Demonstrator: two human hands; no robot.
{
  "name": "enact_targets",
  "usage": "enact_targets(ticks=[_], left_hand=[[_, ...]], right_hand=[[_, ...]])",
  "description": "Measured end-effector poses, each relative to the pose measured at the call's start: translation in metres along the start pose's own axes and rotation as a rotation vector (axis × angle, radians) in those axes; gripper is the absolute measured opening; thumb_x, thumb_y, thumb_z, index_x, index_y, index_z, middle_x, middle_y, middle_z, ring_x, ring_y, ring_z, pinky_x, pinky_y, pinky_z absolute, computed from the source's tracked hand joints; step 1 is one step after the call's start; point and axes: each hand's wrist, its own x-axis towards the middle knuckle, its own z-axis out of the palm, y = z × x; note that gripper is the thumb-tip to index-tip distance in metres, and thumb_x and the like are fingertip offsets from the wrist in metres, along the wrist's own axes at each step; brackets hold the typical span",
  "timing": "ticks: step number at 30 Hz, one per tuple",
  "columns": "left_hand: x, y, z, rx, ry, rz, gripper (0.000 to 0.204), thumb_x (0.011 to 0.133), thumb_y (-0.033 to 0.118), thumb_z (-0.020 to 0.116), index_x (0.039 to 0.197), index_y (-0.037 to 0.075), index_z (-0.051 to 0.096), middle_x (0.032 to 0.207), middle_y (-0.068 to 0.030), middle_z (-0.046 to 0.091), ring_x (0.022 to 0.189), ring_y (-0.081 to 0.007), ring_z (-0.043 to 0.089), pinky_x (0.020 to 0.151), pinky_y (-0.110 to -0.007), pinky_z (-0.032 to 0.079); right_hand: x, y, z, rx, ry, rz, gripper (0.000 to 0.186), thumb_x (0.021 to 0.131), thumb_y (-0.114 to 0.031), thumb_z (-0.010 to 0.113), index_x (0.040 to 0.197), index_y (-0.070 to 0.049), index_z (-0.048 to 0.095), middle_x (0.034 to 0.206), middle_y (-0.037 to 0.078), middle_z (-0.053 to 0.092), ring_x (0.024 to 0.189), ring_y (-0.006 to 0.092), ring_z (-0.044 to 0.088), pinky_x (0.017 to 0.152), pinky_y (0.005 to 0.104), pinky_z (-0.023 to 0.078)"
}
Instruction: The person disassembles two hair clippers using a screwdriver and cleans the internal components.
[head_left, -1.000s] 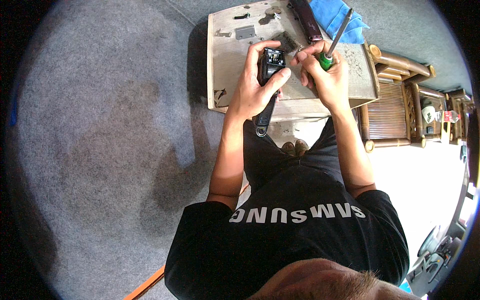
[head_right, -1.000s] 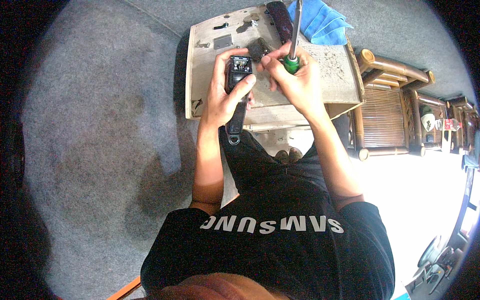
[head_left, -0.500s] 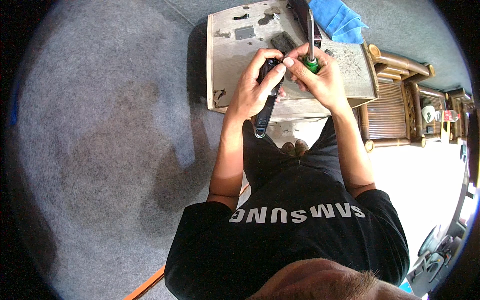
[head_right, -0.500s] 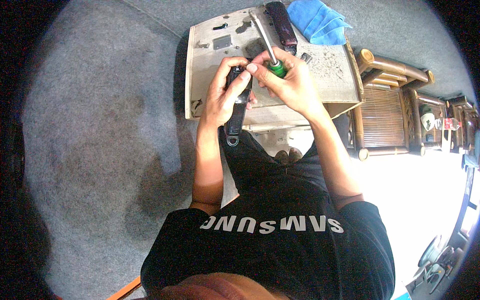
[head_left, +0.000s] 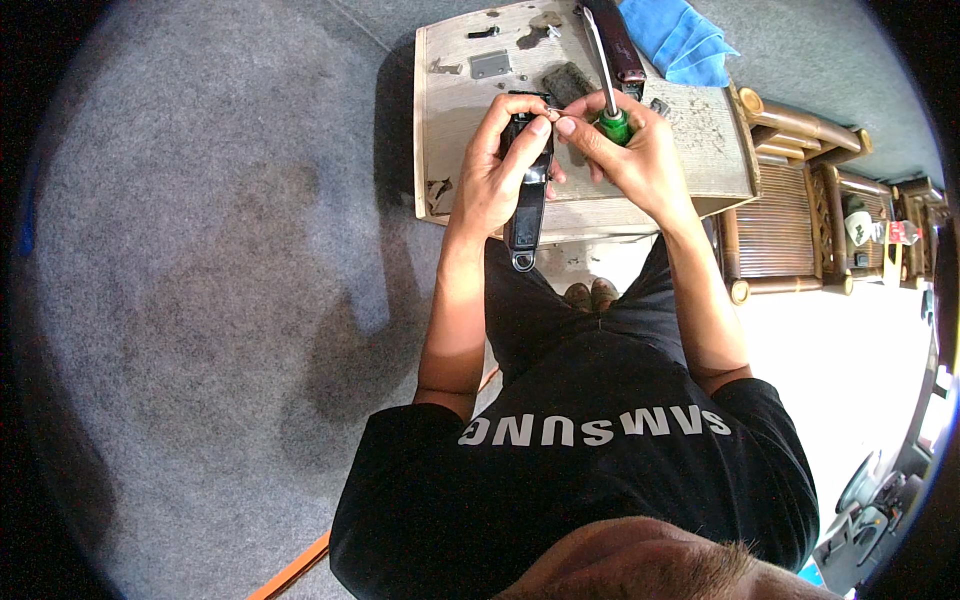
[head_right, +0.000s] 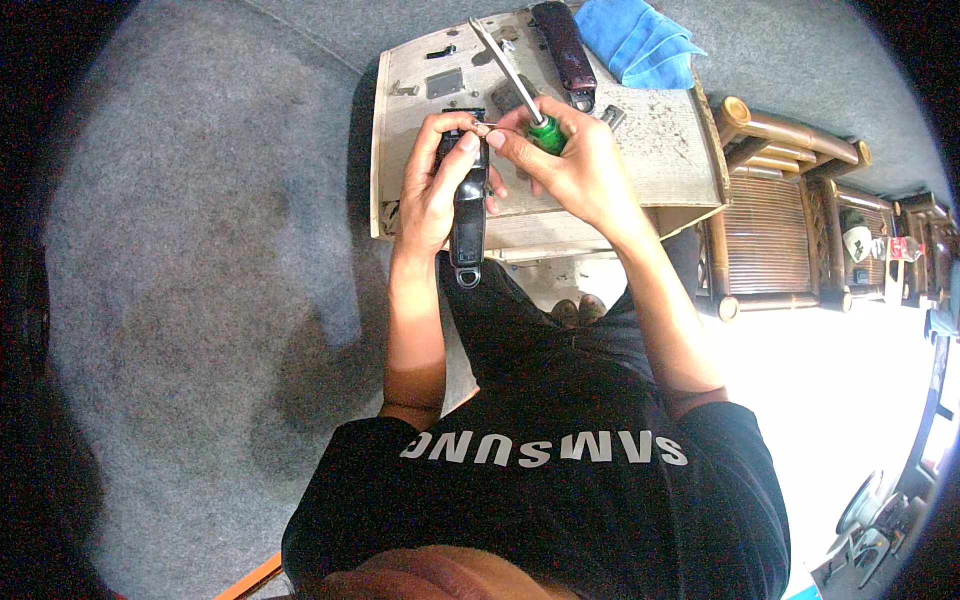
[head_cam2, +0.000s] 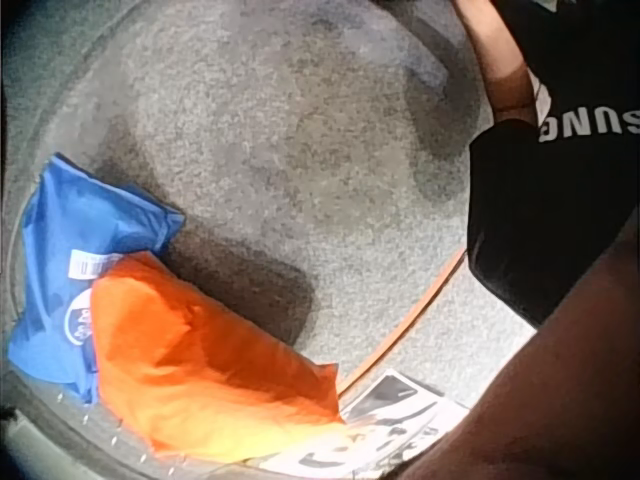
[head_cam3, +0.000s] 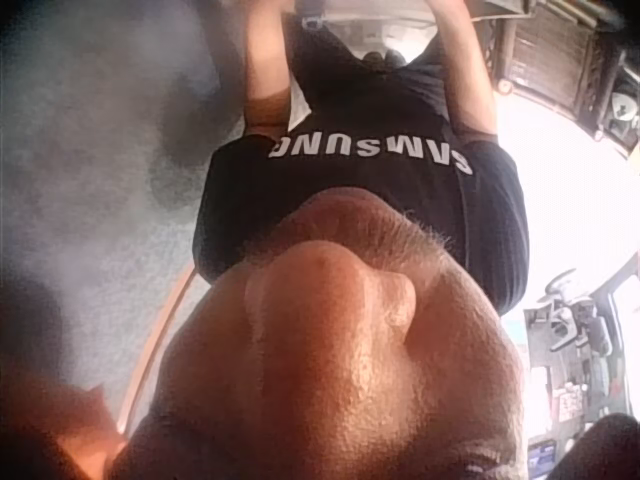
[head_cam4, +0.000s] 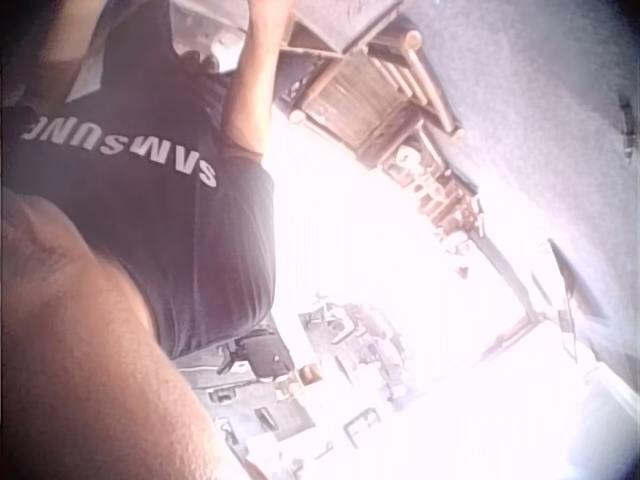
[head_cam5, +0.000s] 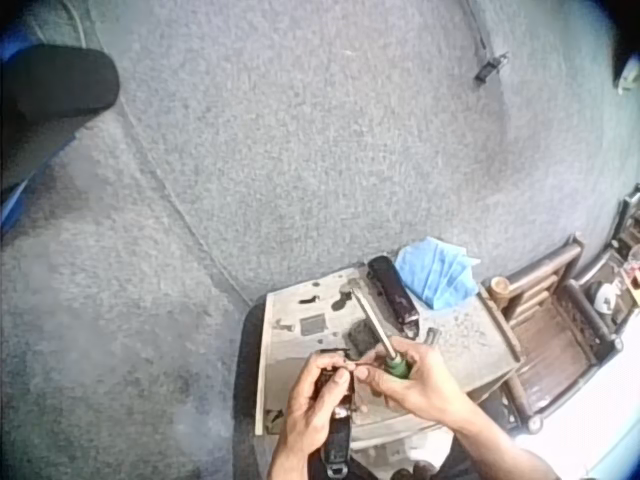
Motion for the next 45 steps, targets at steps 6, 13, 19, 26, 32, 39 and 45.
enact_targets(ticks=[6, 13, 19, 26, 32, 39, 45], left_hand=[[0.0, 0.003, 0.005, -0.04, 0.034, 0.028, 0.018, 0.107, 0.022, 0.061, 0.118, 0.008, 0.059, 0.103, -0.0058, 0.065, 0.068, -0.012, 0.066, 0.053, -0.025, 0.054], [-0.001, 0.002, 0.003, -0.005, -0.001, 0.04, 0.016, 0.108, 0.02, 0.06, 0.117, 0.007, 0.06, 0.109, -0.0073, 0.067, 0.07, -0.0114, 0.066, 0.055, -0.025, 0.055], [-0.001, 0.003, 0.005, 0.016, 0.015, 0.036, 0.015, 0.108, 0.019, 0.06, 0.117, 0.007, 0.06, 0.104, -0.0057, 0.066, 0.069, -0.0107, 0.065, 0.055, -0.025, 0.054], [-0.001, 0.007, 0.008, 0.076, -0.013, -0.022, 0.025, 0.105, 0.018, 0.064, 0.126, 0.006, 0.057, 0.095, -0.0039, 0.06, 0.068, -0.0106, 0.065, 0.054, -0.025, 0.053], [0.0, 0.009, 0.012, 0.192, -0.015, 0.028, 0.047, 0.097, 0.013, 0.074, 0.137, 0.006, 0.049, 0.088, -0.0015, 0.061, 0.07, -0.0075, 0.063, 0.057, -0.025, 0.052], [0.002, 0.003, 0.013, 0.238, 0.029, 0.046, 0.038, 0.098, 0.02, 0.075, 0.126, 0.004, 0.055, 0.085, -0.002, 0.063, 0.065, -0.0083, 0.062, 0.055, -0.025, 0.052], [0.003, 0.01, 0.013, 0.173, 0.063, -0.044, 0.035, 0.103, 0.027, 0.068, 0.126, 0.004, 0.056, 0.083, -0.0027, 0.062, 0.062, -0.0102, 0.063, 0.051, -0.027, 0.052]], right_hand=[[-0.001, 0.001, -0.001, -0.108, -0.043, -0.005, 0.026, 0.093, -0.03, 0.083, 0.099, -0.006, 0.075, 0.066, -0.005, 0.061, 0.055, 0.0029, 0.052, 0.051, 0.0234, 0.042], [-0.003, -0.004, 0.0, -0.094, -0.015, -0.014, 0.022, 0.094, -0.027, 0.081, 0.099, -0.006, 0.074, 0.065, -0.004, 0.061, 0.057, 0.0024, 0.053, 0.051, 0.0237, 0.042], [-0.003, 0.002, 0.0, 0.012, 0.022, -0.026, 0.019, 0.096, -0.023, 0.079, 0.099, -0.006, 0.072, 0.067, -0.003, 0.064, 0.058, 0.0025, 0.056, 0.052, 0.0222, 0.043], [-0.004, 0.0, -0.002, 0.084, 0.045, -0.042, 0.018, 0.096, -0.021, 0.078, 0.098, -0.004, 0.07, 0.07, -0.002, 0.065, 0.059, 0.0026, 0.058, 0.052, 0.0219, 0.046], [-0.003, 0.003, 0.0, 0.081, 0.137, -0.051, 0.018, 0.093, -0.019, 0.078, 0.093, -0.004, 0.068, 0.07, -0.002, 0.065, 0.06, 0.0027, 0.059, 0.052, 0.022, 0.046], [0.001, 0.015, 0.001, -0.079, 0.203, -0.104, 0.02, 0.088, -0.018, 0.08, 0.089, -0.004, 0.066, 0.068, -0.001, 0.063, 0.062, 0.0032, 0.054, 0.057, 0.0258, 0.046], [-0.003, 0.01, 0.002, -0.175, 0.191, -0.229, 0.022, 0.088, -0.02, 0.08, 0.09, -0.003, 0.065, 0.067, 0.0, 0.058, 0.066, 0.0051, 0.051, 0.061, 0.0274, 0.045]])
